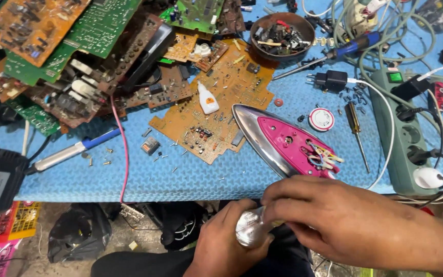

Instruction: Disassembling and reassembling an electric iron for repair and cleaning on a workbench.

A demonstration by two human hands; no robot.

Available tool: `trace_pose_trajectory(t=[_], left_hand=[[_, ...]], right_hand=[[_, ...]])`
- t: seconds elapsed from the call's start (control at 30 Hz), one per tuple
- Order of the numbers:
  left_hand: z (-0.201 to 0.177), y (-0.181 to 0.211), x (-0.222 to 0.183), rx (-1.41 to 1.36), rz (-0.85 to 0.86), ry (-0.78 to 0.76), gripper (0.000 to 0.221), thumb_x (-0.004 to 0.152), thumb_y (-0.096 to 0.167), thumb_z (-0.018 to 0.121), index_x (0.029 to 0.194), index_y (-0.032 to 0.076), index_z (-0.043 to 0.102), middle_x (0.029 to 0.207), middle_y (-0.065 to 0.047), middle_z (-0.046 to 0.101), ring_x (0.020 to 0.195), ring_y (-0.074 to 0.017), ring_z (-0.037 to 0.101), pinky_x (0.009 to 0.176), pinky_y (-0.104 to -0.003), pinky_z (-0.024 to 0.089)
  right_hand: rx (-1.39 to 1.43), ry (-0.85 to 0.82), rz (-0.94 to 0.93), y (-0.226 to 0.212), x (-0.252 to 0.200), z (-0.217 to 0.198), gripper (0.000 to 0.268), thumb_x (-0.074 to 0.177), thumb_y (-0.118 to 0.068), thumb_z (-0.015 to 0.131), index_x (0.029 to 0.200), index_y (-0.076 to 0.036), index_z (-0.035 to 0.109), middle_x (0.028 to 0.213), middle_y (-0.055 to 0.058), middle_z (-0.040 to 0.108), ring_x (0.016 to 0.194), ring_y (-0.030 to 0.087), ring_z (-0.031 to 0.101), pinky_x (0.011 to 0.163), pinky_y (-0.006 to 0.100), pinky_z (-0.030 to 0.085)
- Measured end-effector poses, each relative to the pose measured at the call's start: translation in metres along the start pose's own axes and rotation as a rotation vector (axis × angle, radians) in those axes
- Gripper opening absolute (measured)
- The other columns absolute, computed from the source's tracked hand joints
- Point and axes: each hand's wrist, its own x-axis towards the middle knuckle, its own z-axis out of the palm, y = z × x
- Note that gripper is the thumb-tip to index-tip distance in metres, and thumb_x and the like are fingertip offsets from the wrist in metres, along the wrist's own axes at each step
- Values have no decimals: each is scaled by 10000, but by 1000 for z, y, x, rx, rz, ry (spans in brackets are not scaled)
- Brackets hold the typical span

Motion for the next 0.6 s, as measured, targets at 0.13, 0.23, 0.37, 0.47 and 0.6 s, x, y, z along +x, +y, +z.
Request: trace_pose_trajectory(t=[0.13, 0.23, 0.37, 0.47, 0.6], left_hand=[[-8, 1, 7, -125, 113, -67, 503, 694, 316, 868, 1116, 165, 641, 910, -41, 711, 762, -239, 725, 673, -327, 561], [-8, -1, 8, -131, 172, -58, 473, 782, 335, 855, 1117, 112, 606, 918, -60, 698, 763, -244, 722, 657, -341, 565], [-5, -8, 9, -52, 130, -79, 586, 694, 358, 893, 1174, 153, 627, 1049, -34, 740, 872, -246, 751, 746, -344, 581], [-5, -10, 10, -64, 133, -71, 596, 697, 359, 885, 1195, 151, 632, 1072, -34, 740, 888, -243, 751, 769, -335, 579], [-1, -17, 8, -43, 83, -93, 658, 671, 372, 939, 1216, 168, 632, 1099, -39, 748, 871, -263, 758, 744, -365, 586]], right_hand=[[25, -43, -209, 2, 3, -9, 334, 851, 97, 525, 1086, -103, 654, 1225, 83, 654, 1084, 305, 624, 924, 417, 534], [66, -74, -85, 2, 1, -7, 339, 818, 22, 591, 1109, -125, 683, 1410, 90, 603, 1254, 300, 604, 992, 419, 532], [-66, -81, 287, 10, -7, 5, 502, 952, -532, 707, 1353, -249, 603, 1257, 33, 634, 1017, 271, 728, 783, 440, 598], [19, 0, 39, 5, -2, -8, 300, 1006, -271, 494, 1195, -127, 676, 1130, 81, 702, 967, 309, 727, 790, 430, 601], [-209, 154, -218, 13, -2, -33, 165, 915, -40, 656, 1055, -96, 719, 1197, 47, 720, 1168, 276, 720, 1003, 403, 607]])
